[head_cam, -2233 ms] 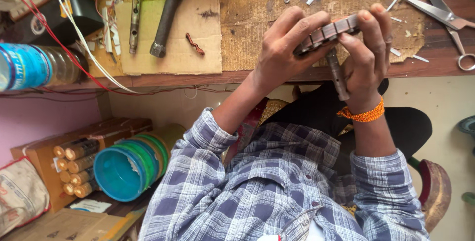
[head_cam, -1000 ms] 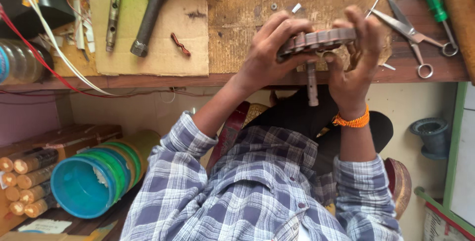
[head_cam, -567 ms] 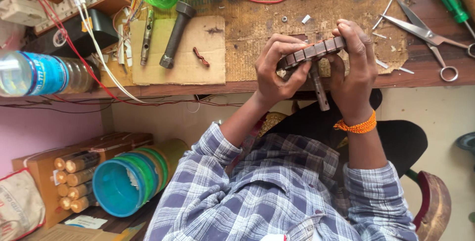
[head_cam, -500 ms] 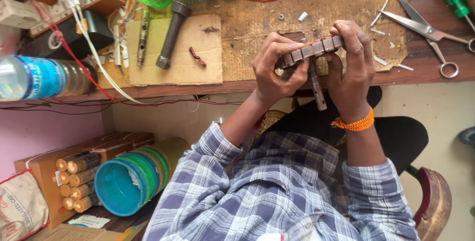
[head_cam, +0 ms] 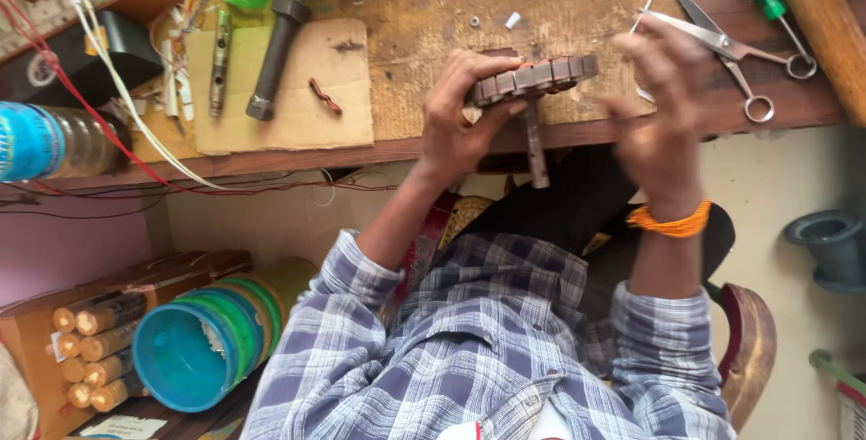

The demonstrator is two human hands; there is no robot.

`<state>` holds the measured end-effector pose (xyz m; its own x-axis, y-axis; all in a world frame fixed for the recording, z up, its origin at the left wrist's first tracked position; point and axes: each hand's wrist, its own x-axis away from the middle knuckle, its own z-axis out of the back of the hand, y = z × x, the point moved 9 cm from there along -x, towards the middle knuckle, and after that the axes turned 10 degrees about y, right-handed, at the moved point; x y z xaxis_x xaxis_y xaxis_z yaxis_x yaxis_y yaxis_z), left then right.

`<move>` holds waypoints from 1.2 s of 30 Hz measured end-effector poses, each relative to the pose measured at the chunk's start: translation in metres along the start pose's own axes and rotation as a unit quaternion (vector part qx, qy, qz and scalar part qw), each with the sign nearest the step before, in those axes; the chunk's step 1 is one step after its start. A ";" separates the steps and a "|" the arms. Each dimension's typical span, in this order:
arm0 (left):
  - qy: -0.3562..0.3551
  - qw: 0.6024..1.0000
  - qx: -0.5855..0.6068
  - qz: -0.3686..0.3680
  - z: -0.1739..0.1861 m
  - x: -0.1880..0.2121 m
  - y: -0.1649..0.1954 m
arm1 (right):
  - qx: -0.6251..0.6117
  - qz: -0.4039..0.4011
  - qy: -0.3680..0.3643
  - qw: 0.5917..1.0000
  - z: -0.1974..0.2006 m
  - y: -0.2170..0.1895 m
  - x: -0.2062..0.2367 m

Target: The person is repairing an electric motor stator. They use a screwdriver to adjust copper windings, cut small white plastic tubes with scissors, and insert them into the stator slots. They also use pliers to manipulate the wires.

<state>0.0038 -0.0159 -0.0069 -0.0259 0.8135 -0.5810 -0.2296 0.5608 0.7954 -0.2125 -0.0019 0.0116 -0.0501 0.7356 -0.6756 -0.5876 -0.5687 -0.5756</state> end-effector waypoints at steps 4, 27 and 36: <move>-0.040 0.992 -0.022 -0.114 -0.009 -0.015 0.006 | 0.204 0.000 0.008 0.979 0.061 0.046 0.004; -0.116 0.980 -0.033 -0.159 -0.043 -0.019 -0.002 | 0.495 0.042 -0.115 0.860 0.022 0.099 -0.038; -0.120 0.982 -0.054 -0.133 -0.042 -0.020 0.014 | 0.382 -0.018 -0.147 0.912 0.030 0.125 -0.020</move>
<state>-0.0399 -0.0309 0.0090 0.2764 0.6600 -0.6986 -0.2996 0.7499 0.5899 -0.3093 -0.0772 -0.0330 -0.1678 0.8793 -0.4458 -0.9789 -0.2020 -0.0300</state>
